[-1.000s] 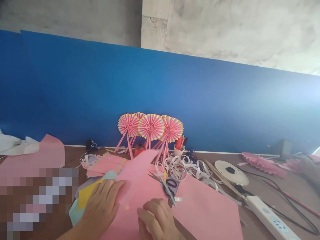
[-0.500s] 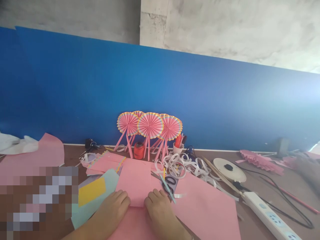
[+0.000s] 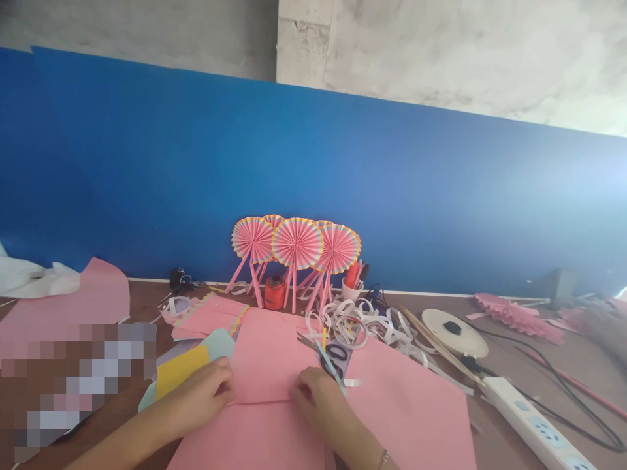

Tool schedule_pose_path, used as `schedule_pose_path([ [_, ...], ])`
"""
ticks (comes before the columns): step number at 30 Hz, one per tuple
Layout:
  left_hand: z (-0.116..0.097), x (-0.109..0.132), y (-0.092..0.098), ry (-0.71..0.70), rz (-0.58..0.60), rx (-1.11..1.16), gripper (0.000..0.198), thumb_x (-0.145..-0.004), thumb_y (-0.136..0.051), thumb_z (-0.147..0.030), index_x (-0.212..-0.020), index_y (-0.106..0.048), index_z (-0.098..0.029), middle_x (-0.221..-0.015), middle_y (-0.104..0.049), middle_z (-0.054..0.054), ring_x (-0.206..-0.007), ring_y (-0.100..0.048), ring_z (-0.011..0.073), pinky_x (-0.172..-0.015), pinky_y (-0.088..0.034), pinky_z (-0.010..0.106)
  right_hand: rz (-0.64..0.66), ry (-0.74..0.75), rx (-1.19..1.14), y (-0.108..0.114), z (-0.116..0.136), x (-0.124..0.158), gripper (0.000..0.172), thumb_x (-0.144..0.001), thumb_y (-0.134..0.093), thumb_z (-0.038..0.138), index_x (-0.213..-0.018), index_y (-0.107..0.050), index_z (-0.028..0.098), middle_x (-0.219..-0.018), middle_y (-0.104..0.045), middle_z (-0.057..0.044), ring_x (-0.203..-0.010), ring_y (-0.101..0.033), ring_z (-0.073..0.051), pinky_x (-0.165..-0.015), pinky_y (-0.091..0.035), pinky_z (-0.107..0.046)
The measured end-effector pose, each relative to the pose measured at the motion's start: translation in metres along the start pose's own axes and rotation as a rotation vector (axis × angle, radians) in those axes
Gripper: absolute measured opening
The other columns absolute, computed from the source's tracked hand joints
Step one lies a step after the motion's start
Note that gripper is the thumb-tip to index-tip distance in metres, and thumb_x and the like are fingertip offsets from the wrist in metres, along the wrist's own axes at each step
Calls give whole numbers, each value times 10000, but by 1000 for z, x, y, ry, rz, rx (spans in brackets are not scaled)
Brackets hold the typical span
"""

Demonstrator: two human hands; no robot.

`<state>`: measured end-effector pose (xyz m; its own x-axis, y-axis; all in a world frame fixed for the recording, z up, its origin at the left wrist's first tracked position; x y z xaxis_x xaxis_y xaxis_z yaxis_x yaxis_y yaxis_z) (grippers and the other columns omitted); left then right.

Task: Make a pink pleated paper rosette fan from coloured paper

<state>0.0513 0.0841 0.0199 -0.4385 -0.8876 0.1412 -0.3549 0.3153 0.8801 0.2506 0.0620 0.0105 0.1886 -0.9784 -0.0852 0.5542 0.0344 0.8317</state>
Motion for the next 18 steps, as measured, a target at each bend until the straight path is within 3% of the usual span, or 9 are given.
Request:
schedule_pose_path([
  [5, 12, -6, -2, 55, 25, 54, 181, -788, -419, -216, -612, -381, -210, -827, -542, 14, -747, -514, 167, -675, -358, 288, -28, -45, 1, 0, -1, -1, 176, -711, -478, 101, -584, -406, 200, -631, -502, 19, -610, -457, -126, -580, -307, -236],
  [18, 17, -9, -7, 60, 18, 41, 173, -800, -412, -249, -634, -427, -204, -842, -531, 9, -736, -494, 162, -697, -371, 296, -30, -123, -7, -4, -12, -5, 138, -682, -507, 134, -571, -447, 192, -620, -540, 13, -584, -475, -117, -547, -303, -225],
])
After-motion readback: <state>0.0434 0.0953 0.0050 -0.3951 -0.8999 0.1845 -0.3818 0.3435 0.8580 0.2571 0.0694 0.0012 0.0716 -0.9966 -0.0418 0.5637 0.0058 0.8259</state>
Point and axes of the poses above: each hand's wrist, its own x-axis away from the middle knuckle, its own y-axis out of the back of the hand, z = x × y, the point moved 8 cm from there along -x, towards the middle knuckle
